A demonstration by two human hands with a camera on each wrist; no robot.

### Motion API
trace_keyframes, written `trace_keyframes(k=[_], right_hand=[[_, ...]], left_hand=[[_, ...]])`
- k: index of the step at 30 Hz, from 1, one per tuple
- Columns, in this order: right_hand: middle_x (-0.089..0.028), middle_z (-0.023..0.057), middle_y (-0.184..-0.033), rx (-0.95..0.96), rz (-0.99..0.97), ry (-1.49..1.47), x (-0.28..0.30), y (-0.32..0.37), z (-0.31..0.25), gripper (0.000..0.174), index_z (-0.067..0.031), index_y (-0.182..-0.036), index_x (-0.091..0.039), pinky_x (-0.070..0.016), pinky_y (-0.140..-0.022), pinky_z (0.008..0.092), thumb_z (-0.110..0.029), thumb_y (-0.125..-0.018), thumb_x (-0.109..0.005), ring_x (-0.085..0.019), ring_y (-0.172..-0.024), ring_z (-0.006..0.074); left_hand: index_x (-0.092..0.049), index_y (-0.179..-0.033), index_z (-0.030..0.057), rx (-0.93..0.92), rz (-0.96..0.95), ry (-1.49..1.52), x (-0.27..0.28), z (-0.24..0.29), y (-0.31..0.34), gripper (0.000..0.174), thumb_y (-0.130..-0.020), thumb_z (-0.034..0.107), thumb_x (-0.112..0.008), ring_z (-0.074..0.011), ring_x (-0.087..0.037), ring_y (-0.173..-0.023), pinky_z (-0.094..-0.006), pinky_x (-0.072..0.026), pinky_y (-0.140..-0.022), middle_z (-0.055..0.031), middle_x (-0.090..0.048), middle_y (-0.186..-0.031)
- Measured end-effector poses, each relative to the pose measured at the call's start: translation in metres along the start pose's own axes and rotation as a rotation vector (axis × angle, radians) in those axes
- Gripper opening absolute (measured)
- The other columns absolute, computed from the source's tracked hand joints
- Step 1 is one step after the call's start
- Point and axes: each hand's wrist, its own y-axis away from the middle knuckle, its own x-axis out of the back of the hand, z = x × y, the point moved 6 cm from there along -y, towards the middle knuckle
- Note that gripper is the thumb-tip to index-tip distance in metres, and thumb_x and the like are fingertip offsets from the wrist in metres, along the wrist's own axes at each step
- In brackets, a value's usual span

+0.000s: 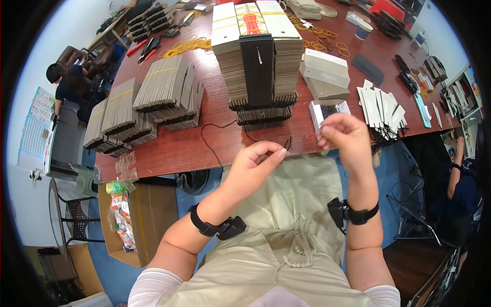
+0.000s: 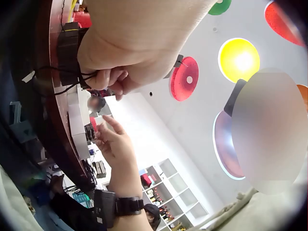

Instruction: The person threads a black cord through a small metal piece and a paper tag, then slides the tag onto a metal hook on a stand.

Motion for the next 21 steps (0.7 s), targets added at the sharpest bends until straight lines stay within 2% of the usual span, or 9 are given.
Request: trace_keyframes(k=[2,5,8,11,13,21], right_hand=[[-0.065,0.0103,-0.082,-0.005,-0.099,-0.164,-0.020,0.010,0.006,0.005,-0.0008,-0.085,-0.061,-0.0466,-0.056,0.0217,-0.002,-0.081,-0.061,-0.059,-0.066,0.0108],[-0.065,0.0103,-0.084,-0.003,-0.145,-0.348,-0.042,0.020,0.007,0.006,-0.0007,-0.086,-0.061,-0.0450,-0.058,0.0231,-0.005,-0.082,-0.061,-0.058,-0.068,0.0119],[-0.063,0.0090,-0.084,-0.252,-0.197,-0.653,-0.047,0.024,0.026,0.007,-0.0007,-0.087,-0.061,-0.0427,-0.058,0.0239,-0.006,-0.083,-0.061,-0.055,-0.068,0.0121],[-0.062,0.0071,-0.078,-0.366,-0.248,-0.708,-0.053,0.027,0.025,0.007,-0.0013,-0.087,-0.061,-0.0408,-0.055,0.0229,-0.007,-0.082,-0.061,-0.053,-0.062,0.0115],[-0.062,0.0068,-0.077,-0.368,-0.223,-0.654,-0.051,0.027,0.024,0.009,-0.0013,-0.088,-0.060,-0.0408,-0.054,0.0223,-0.007,-0.082,-0.062,-0.053,-0.061,0.0113],[-0.062,0.0058,-0.072,-0.289,-0.186,-0.556,-0.049,0.031,0.024,0.015,-0.0029,-0.095,-0.056,-0.0408,-0.052,0.0210,-0.006,-0.082,-0.061,-0.054,-0.057,0.0106]], left_hand=[[-0.062,-0.092,0.0009,-0.074,-0.022,-0.063,-0.003,0.003,0.000,0.011,-0.088,0.010,-0.057,-0.0038,-0.046,-0.067,-0.0201,-0.0370,-0.059,0.0031,-0.057,-0.077],[-0.062,-0.091,-0.0006,-0.191,-0.052,-0.191,-0.004,0.007,0.002,0.010,-0.087,0.007,-0.057,-0.0069,-0.050,-0.073,-0.0224,-0.0404,-0.063,0.0002,-0.058,-0.079],[-0.062,-0.089,-0.0014,-0.267,-0.050,-0.347,-0.005,0.018,0.005,0.008,-0.084,0.005,-0.060,-0.0107,-0.053,-0.073,-0.0242,-0.0418,-0.063,-0.0033,-0.058,-0.078],[-0.062,-0.086,-0.0012,-0.368,-0.002,-0.536,-0.008,0.034,0.010,0.007,-0.080,0.003,-0.062,-0.0146,-0.054,-0.069,-0.0251,-0.0419,-0.061,-0.0065,-0.058,-0.075],[-0.062,-0.085,-0.0010,-0.381,0.025,-0.586,-0.008,0.037,0.012,0.007,-0.079,0.003,-0.063,-0.0174,-0.054,-0.067,-0.0260,-0.0422,-0.059,-0.0084,-0.058,-0.074],[-0.062,-0.084,-0.0011,-0.396,0.040,-0.631,-0.005,0.034,0.014,0.007,-0.078,0.002,-0.063,-0.0189,-0.055,-0.065,-0.0273,-0.0429,-0.059,-0.0089,-0.059,-0.074]])
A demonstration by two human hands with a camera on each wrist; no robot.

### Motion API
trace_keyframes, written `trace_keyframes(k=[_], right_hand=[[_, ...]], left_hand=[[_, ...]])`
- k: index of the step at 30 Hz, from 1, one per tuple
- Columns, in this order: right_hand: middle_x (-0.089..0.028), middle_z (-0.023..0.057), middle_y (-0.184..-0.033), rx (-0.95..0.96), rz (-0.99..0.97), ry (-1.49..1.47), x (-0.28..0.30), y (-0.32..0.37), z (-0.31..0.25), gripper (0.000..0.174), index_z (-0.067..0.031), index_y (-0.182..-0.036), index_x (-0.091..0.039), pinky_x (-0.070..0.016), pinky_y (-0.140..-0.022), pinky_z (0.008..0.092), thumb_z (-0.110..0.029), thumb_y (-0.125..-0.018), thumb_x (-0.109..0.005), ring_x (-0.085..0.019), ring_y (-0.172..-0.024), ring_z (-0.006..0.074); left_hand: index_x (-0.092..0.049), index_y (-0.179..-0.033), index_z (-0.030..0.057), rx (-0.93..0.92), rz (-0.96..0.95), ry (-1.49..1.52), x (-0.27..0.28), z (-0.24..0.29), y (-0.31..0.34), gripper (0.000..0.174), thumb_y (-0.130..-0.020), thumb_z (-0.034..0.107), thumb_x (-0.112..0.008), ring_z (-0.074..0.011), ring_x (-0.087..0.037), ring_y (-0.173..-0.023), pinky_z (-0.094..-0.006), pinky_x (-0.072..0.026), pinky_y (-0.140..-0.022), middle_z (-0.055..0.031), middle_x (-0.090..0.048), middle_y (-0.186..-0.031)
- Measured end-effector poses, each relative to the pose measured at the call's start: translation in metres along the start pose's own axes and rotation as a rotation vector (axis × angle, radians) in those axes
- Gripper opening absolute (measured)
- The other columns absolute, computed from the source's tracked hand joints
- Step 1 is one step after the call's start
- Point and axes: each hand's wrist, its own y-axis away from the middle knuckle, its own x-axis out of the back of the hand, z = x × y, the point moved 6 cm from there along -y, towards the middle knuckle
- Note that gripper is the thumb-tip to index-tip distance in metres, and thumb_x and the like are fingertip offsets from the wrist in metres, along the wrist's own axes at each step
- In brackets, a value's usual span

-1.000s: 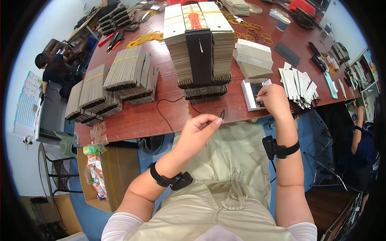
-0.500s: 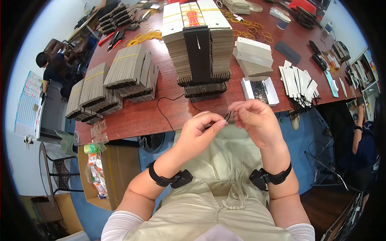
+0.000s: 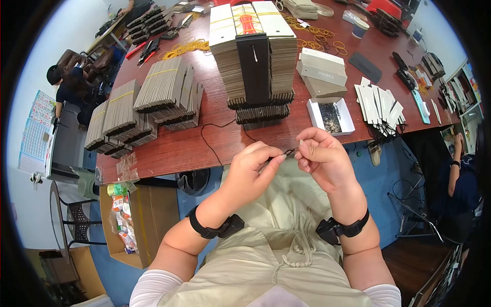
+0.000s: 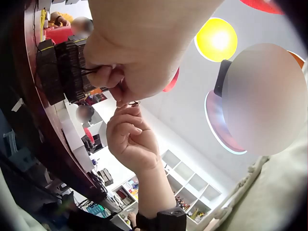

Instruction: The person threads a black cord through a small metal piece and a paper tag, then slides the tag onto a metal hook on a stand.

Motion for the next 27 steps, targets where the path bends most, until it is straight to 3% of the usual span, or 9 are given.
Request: trace_keyframes(k=[16,19,22,27], right_hand=[[-0.063,0.0065,-0.074,-0.017,0.015,-0.044,0.005,-0.004,0.017,0.012,-0.0045,-0.093,-0.056,-0.0410,-0.054,0.0203,-0.006,-0.083,-0.061,-0.054,-0.059,0.0102],[-0.063,0.0068,-0.076,-0.019,0.012,-0.060,0.006,-0.007,0.027,0.012,-0.0045,-0.093,-0.056,-0.0415,-0.055,0.0202,-0.007,-0.083,-0.062,-0.055,-0.060,0.0103],[-0.063,0.0072,-0.078,-0.009,0.022,-0.036,0.002,-0.004,0.032,0.013,-0.0034,-0.095,-0.056,-0.0428,-0.056,0.0205,-0.006,-0.083,-0.062,-0.055,-0.060,0.0102],[-0.064,0.0093,-0.085,0.109,0.017,0.161,0.003,-0.002,0.022,0.019,0.0019,-0.098,-0.061,-0.0467,-0.067,0.0235,-0.005,-0.081,-0.063,-0.058,-0.072,0.0123]], left_hand=[[-0.062,-0.086,-0.0008,0.054,-0.003,0.072,0.001,-0.006,0.001,0.007,-0.080,0.002,-0.061,-0.0140,-0.052,-0.066,-0.0238,-0.0407,-0.058,-0.0066,-0.056,-0.074],[-0.061,-0.088,-0.0006,0.051,-0.009,0.115,-0.001,-0.009,0.002,0.007,-0.083,0.004,-0.060,-0.0096,-0.051,-0.068,-0.0218,-0.0401,-0.059,-0.0030,-0.056,-0.076],[-0.060,-0.092,-0.0001,0.307,0.013,0.504,-0.010,-0.029,0.008,0.009,-0.086,0.006,-0.059,-0.0050,-0.049,-0.071,-0.0196,-0.0394,-0.060,0.0014,-0.055,-0.079],[-0.061,-0.092,-0.0010,0.346,-0.024,0.513,-0.010,-0.032,0.009,0.013,-0.086,0.010,-0.060,-0.0072,-0.051,-0.072,-0.0218,-0.0418,-0.063,-0.0022,-0.057,-0.084]])
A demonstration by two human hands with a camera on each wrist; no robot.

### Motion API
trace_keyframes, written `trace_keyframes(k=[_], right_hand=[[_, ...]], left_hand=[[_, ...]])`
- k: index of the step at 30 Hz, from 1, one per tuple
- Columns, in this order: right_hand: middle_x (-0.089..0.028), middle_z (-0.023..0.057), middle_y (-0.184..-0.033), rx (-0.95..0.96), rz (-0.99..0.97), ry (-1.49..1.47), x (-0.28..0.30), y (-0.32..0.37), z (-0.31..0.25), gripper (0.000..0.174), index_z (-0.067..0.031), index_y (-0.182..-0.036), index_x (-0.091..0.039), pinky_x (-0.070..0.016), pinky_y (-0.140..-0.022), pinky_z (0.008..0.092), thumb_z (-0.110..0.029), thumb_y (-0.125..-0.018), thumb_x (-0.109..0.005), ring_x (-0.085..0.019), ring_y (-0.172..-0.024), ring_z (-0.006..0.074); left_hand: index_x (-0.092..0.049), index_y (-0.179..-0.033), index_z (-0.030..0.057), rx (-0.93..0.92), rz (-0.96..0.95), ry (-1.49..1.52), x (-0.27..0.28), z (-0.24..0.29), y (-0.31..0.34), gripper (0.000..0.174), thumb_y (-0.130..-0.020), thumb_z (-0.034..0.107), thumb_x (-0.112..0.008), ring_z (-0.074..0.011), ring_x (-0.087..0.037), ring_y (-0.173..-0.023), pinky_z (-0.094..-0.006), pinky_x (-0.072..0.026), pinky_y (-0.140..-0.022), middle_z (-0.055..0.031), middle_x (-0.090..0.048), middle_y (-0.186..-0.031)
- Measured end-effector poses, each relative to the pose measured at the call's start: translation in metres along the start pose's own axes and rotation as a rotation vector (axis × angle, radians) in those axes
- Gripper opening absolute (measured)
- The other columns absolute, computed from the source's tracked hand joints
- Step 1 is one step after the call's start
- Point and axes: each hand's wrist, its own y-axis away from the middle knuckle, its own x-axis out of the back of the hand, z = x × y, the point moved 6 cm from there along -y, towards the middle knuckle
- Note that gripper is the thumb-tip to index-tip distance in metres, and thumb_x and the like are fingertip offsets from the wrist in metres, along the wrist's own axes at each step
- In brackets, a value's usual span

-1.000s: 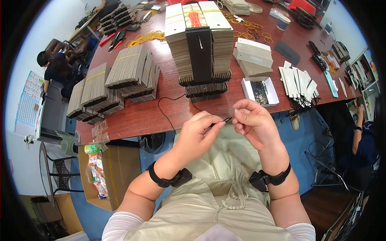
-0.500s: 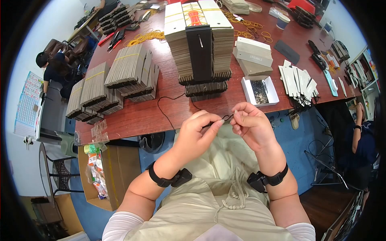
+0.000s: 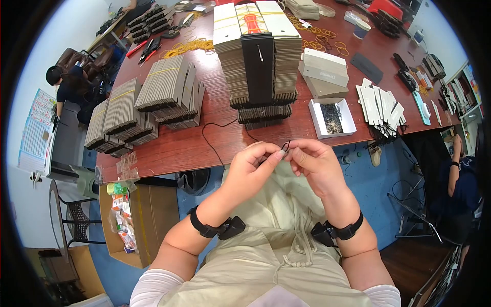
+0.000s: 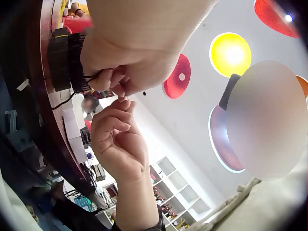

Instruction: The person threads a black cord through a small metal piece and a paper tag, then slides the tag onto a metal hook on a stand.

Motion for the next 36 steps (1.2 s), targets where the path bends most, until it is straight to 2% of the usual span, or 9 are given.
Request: trace_keyframes(k=[2,5,11,14,19,25,29,33,36], right_hand=[[-0.064,0.0102,-0.089,0.145,0.036,0.220,-0.001,-0.002,-0.012,0.019,0.0035,-0.098,-0.064,-0.0470,-0.073,0.0249,-0.005,-0.081,-0.064,-0.059,-0.079,0.0136],[-0.064,0.0108,-0.093,0.074,-0.020,0.299,-0.006,-0.005,-0.019,0.017,0.0042,-0.094,-0.066,-0.0459,-0.078,0.0261,-0.004,-0.079,-0.065,-0.059,-0.087,0.0149],[-0.063,0.0093,-0.088,0.071,-0.120,0.269,-0.008,-0.010,-0.017,0.013,0.0041,-0.089,-0.066,-0.0463,-0.074,0.0272,-0.002,-0.078,-0.064,-0.059,-0.081,0.0156],[-0.061,0.0079,-0.083,0.180,-0.170,0.046,-0.010,-0.012,-0.014,0.009,0.0031,-0.084,-0.065,-0.0454,-0.067,0.0264,-0.004,-0.078,-0.065,-0.056,-0.074,0.0153],[-0.060,0.0070,-0.080,0.018,-0.302,-0.389,-0.010,-0.013,0.011,0.008,-0.0008,-0.082,-0.062,-0.0377,-0.053,0.0227,-0.007,-0.079,-0.066,-0.049,-0.061,0.0104],[-0.060,0.0046,-0.074,-0.163,-0.181,-0.211,0.000,-0.009,0.006,0.005,-0.0016,-0.082,-0.060,-0.0316,-0.045,0.0199,-0.002,-0.079,-0.065,-0.044,-0.052,0.0052],[-0.061,0.0034,-0.071,-0.187,-0.086,0.174,0.000,-0.005,0.002,0.008,-0.0005,-0.081,-0.061,-0.0336,-0.046,0.0184,0.003,-0.076,-0.065,-0.048,-0.057,0.0037],[-0.063,0.0041,-0.074,-0.098,-0.041,0.304,-0.014,-0.001,-0.004,0.011,0.0000,-0.081,-0.062,-0.0388,-0.050,0.0181,0.004,-0.073,-0.067,-0.053,-0.062,0.0048],[-0.064,0.0051,-0.075,-0.040,0.026,0.249,-0.007,-0.003,-0.008,0.012,0.0004,-0.081,-0.063,-0.0417,-0.054,0.0182,0.005,-0.072,-0.068,-0.056,-0.064,0.0063]], left_hand=[[-0.061,-0.092,-0.0012,-0.028,-0.027,-0.043,0.000,0.002,0.000,0.012,-0.086,0.009,-0.059,-0.0061,-0.050,-0.072,-0.0207,-0.0407,-0.063,-0.0010,-0.056,-0.083],[-0.060,-0.091,-0.0017,-0.078,-0.090,-0.075,-0.003,0.007,0.000,0.010,-0.086,0.007,-0.059,-0.0039,-0.048,-0.073,-0.0186,-0.0389,-0.062,0.0012,-0.056,-0.083],[-0.062,-0.090,-0.0012,-0.011,-0.153,-0.052,-0.005,0.006,0.000,0.011,-0.087,0.008,-0.058,-0.0039,-0.048,-0.072,-0.0188,-0.0389,-0.062,0.0011,-0.057,-0.081],[-0.062,-0.090,-0.0003,0.098,-0.185,0.026,-0.006,0.001,0.002,0.010,-0.087,0.009,-0.058,-0.0035,-0.047,-0.070,-0.0187,-0.0386,-0.061,0.0022,-0.056,-0.078],[-0.061,-0.086,-0.0001,0.155,-0.270,0.273,-0.013,0.002,0.001,0.011,-0.088,0.011,-0.057,-0.0037,-0.045,-0.066,-0.0191,-0.0377,-0.058,0.0034,-0.055,-0.079],[-0.058,-0.081,0.0007,-0.107,-0.251,-0.390,0.008,0.024,-0.003,0.006,-0.083,0.006,-0.059,-0.0095,-0.046,-0.063,-0.0245,-0.0386,-0.057,-0.0011,-0.053,-0.074],[-0.055,-0.076,0.0027,-0.448,-0.243,-0.639,0.003,0.055,-0.005,0.006,-0.074,0.001,-0.060,-0.0265,-0.049,-0.069,-0.0323,-0.0399,-0.060,-0.0093,-0.051,-0.073],[-0.056,-0.080,0.0024,-0.642,-0.143,-0.753,-0.006,0.058,-0.008,0.007,-0.076,-0.001,-0.060,-0.0234,-0.051,-0.072,-0.0307,-0.0423,-0.063,-0.0085,-0.050,-0.081],[-0.057,-0.087,0.0010,-0.428,0.147,-0.554,0.006,0.041,-0.010,0.005,-0.082,0.002,-0.058,-0.0153,-0.054,-0.080,-0.0268,-0.0455,-0.070,-0.0067,-0.051,-0.087]])
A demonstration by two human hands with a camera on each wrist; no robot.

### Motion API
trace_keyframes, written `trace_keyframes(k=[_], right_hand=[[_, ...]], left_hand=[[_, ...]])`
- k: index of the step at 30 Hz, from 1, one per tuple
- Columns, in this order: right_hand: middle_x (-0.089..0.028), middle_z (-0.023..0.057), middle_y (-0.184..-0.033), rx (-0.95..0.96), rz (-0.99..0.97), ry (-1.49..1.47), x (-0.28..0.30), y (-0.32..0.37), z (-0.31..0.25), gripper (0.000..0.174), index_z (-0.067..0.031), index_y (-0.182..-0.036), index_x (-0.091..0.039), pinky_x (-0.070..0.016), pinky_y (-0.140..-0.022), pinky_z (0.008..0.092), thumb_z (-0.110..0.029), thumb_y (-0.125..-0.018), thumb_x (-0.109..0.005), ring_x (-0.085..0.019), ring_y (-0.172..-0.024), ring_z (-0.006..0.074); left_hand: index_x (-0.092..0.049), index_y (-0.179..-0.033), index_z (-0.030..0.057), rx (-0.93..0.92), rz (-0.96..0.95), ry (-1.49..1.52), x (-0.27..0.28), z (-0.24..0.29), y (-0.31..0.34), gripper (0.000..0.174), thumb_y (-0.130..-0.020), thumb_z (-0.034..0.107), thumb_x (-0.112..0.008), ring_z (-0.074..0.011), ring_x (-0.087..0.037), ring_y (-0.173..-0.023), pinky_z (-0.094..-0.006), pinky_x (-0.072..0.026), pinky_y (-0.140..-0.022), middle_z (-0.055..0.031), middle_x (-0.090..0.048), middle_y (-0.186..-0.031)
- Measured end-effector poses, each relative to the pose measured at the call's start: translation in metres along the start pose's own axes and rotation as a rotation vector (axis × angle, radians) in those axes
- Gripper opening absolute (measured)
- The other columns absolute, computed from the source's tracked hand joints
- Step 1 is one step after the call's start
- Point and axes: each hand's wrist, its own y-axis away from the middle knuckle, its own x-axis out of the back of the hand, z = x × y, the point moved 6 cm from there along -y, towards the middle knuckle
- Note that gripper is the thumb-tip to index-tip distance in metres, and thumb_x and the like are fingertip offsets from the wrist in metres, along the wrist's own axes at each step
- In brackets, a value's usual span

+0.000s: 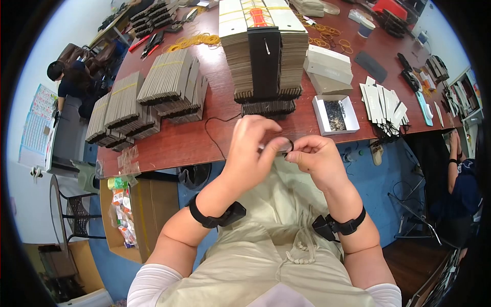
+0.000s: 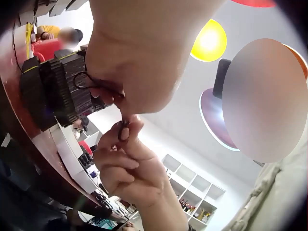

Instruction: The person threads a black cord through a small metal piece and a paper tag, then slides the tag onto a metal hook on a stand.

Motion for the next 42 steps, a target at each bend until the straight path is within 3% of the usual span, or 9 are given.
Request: trace_keyframes(k=[4,8,14,23,29,35,38,41,42], right_hand=[[-0.064,0.0056,-0.076,0.046,0.022,-0.050,0.007,-0.002,0.005,0.011,0.0004,-0.081,-0.063,-0.0431,-0.056,0.0186,0.005,-0.072,-0.068,-0.057,-0.065,0.0071],[-0.064,0.0049,-0.075,0.067,0.022,-0.062,0.004,-0.003,0.006,0.011,-0.0006,-0.082,-0.063,-0.0398,-0.051,0.0186,0.004,-0.073,-0.067,-0.053,-0.061,0.0053],[-0.061,0.0025,-0.072,0.036,0.004,-0.182,-0.001,-0.004,0.008,0.008,-0.0031,-0.085,-0.058,-0.0323,-0.046,0.0189,-0.001,-0.079,-0.064,-0.047,-0.055,0.0046],[-0.063,0.0075,-0.077,-0.026,-0.012,-0.258,0.004,-0.007,0.009,0.007,-0.0024,-0.080,-0.056,-0.0416,-0.052,0.0208,-0.001,-0.079,-0.063,-0.055,-0.059,0.0098],[-0.064,0.0097,-0.079,0.028,-0.019,-0.297,0.010,-0.009,0.011,0.011,-0.0020,-0.077,-0.055,-0.0453,-0.055,0.0224,0.004,-0.077,-0.064,-0.057,-0.062,0.0105],[-0.063,0.0092,-0.079,0.078,-0.073,-0.297,0.006,-0.009,0.008,0.011,-0.0019,-0.076,-0.054,-0.0465,-0.057,0.0227,0.004,-0.078,-0.063,-0.058,-0.064,0.0116],[-0.063,0.0080,-0.077,0.276,0.064,-0.075,0.005,-0.005,0.001,0.012,-0.0015,-0.072,-0.053,-0.0462,-0.056,0.0240,0.003,-0.076,-0.064,-0.058,-0.064,0.0116],[-0.063,0.0068,-0.074,0.724,0.147,0.761,-0.011,0.015,-0.032,0.012,-0.0003,-0.069,-0.054,-0.0456,-0.057,0.0244,0.004,-0.072,-0.065,-0.057,-0.064,0.0110],[-0.063,0.0067,-0.074,0.772,0.163,0.786,-0.013,0.017,-0.034,0.012,-0.0002,-0.069,-0.054,-0.0454,-0.058,0.0241,0.004,-0.070,-0.065,-0.057,-0.065,0.0108]], left_hand=[[-0.058,-0.092,-0.0009,0.341,-0.199,0.415,-0.017,-0.023,0.016,0.009,-0.085,0.005,-0.059,-0.0114,-0.056,-0.087,-0.0248,-0.0462,-0.074,-0.0054,-0.053,-0.094],[-0.058,-0.093,-0.0014,0.370,-0.173,0.511,-0.023,-0.027,0.022,0.010,-0.085,0.005,-0.059,-0.0109,-0.055,-0.084,-0.0239,-0.0451,-0.072,-0.0040,-0.056,-0.089],[-0.052,-0.084,-0.0002,0.119,-0.143,0.072,-0.020,-0.013,0.014,0.005,-0.083,0.002,-0.056,-0.0211,-0.054,-0.073,-0.0294,-0.0430,-0.067,-0.0092,-0.053,-0.081],[-0.051,-0.086,0.0011,-0.364,0.012,-0.331,-0.016,0.017,0.016,0.010,-0.079,-0.001,-0.057,-0.0306,-0.050,-0.075,-0.0367,-0.0424,-0.069,-0.0131,-0.053,-0.082],[-0.060,-0.092,-0.0046,0.194,-0.174,0.248,-0.018,-0.015,0.020,0.010,-0.084,0.001,-0.058,-0.0174,-0.058,-0.084,-0.0275,-0.0462,-0.071,-0.0095,-0.062,-0.092],[-0.063,-0.087,-0.0045,0.594,-0.189,0.537,-0.020,-0.036,0.030,0.009,-0.081,0.002,-0.062,-0.0075,-0.057,-0.075,-0.0214,-0.0460,-0.066,-0.0039,-0.064,-0.079],[-0.063,-0.086,-0.0040,0.580,-0.200,0.454,-0.019,-0.037,0.031,0.008,-0.078,-0.001,-0.064,-0.0064,-0.055,-0.074,-0.0211,-0.0459,-0.066,-0.0033,-0.062,-0.080],[-0.063,-0.083,-0.0027,0.363,-0.178,0.324,-0.016,-0.026,0.025,0.009,-0.075,-0.004,-0.065,-0.0063,-0.054,-0.072,-0.0213,-0.0456,-0.064,-0.0023,-0.060,-0.081],[-0.063,-0.084,-0.0023,0.336,-0.184,0.319,-0.016,-0.024,0.024,0.009,-0.075,-0.004,-0.064,-0.0064,-0.054,-0.073,-0.0212,-0.0449,-0.064,-0.0023,-0.060,-0.082]])
